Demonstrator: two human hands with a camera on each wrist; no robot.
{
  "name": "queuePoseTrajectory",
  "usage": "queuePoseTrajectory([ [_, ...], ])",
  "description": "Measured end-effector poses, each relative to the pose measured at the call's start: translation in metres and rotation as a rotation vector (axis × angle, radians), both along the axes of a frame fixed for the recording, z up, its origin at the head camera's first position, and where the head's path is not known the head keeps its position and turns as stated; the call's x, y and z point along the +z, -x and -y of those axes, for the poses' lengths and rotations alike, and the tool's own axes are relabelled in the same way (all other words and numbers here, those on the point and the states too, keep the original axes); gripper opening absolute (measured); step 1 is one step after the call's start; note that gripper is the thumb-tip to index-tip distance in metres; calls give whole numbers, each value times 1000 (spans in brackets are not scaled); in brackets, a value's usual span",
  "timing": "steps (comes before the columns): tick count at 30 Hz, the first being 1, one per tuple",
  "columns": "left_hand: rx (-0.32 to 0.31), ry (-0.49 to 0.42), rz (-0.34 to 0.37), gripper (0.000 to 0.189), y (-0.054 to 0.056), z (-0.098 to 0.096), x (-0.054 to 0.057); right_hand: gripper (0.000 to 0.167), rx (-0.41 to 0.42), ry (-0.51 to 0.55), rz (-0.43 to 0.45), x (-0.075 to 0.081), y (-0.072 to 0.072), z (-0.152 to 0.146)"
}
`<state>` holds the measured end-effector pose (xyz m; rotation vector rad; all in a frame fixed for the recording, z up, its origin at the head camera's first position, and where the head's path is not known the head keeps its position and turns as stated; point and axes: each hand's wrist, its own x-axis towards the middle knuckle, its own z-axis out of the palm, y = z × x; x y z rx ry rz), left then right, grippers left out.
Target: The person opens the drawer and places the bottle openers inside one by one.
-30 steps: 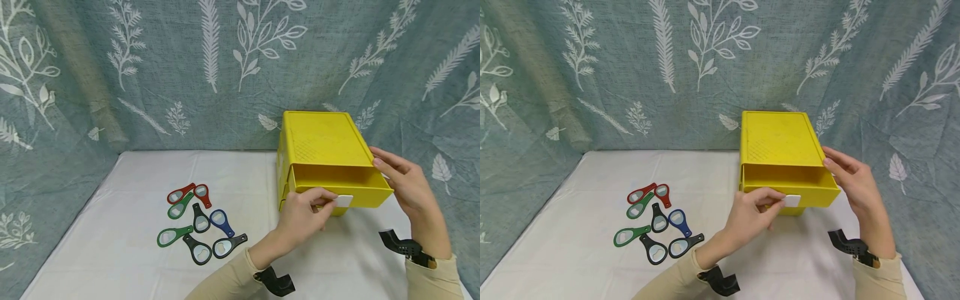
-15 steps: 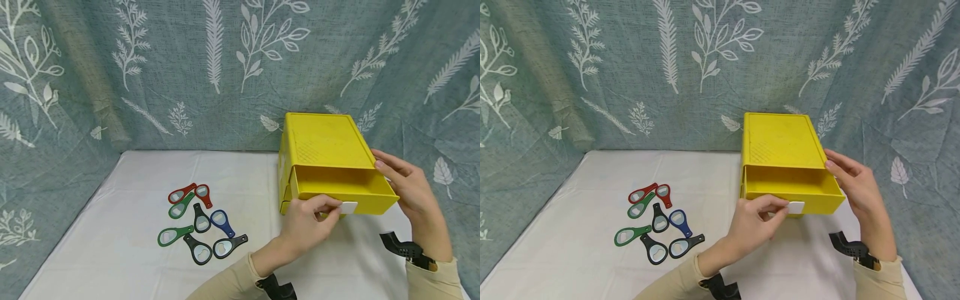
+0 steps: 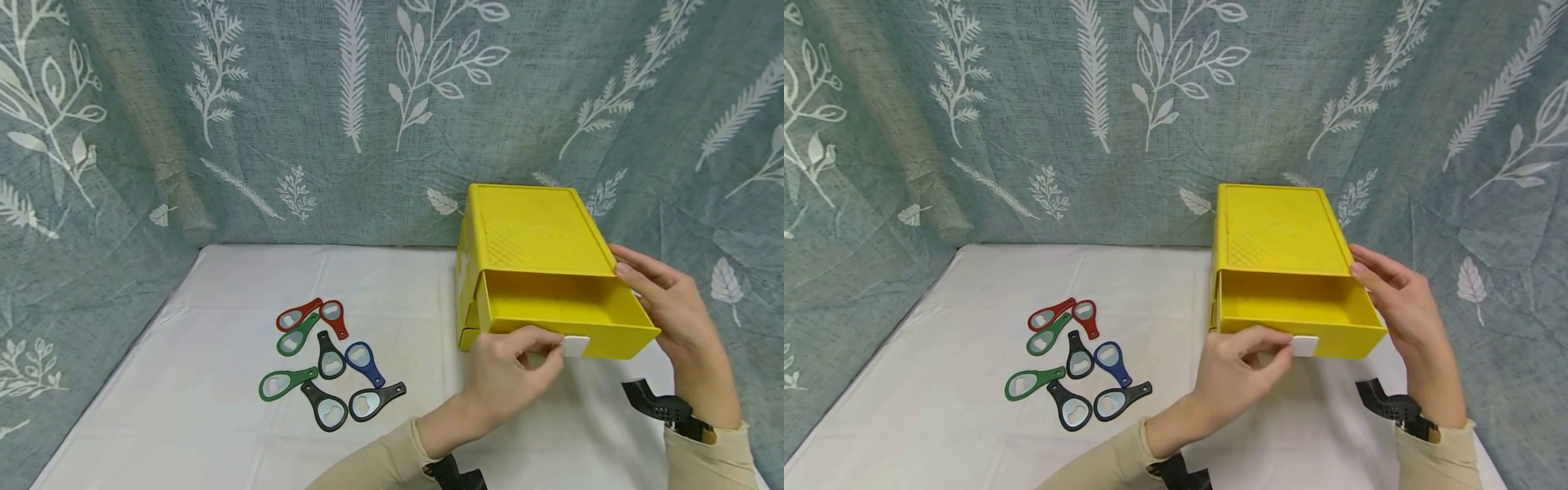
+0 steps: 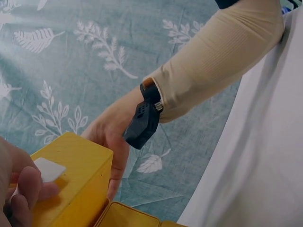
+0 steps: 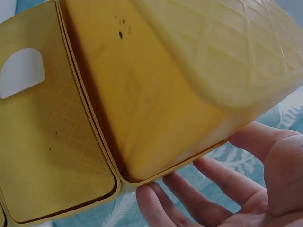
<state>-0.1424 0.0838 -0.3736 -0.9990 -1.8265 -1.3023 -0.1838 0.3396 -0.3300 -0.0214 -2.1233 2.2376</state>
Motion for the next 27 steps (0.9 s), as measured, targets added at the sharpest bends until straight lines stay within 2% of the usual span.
queuePoseTrajectory([
  [8, -11, -3, 65, 14, -5, 1, -5, 46, -8, -3, 21, 0, 1, 2],
  [13, -50, 15, 72, 15, -6, 4, -8, 45, -6, 4, 37, 0, 2, 2],
  [17, -118, 99, 92, 18, -7, 15, -11, 43, 20, 31, 23, -1, 1, 2],
  [20, -208, 190, 139, 26, -9, 32, -15, 43, 42, 61, 14, -1, -1, 2],
  [23, -283, 273, 191, 29, -12, 61, -22, 44, 51, 70, 12, -2, -1, 3],
  [27, -300, 309, 280, 24, -9, 113, -35, 45, 47, 65, 10, -2, -1, 3],
])
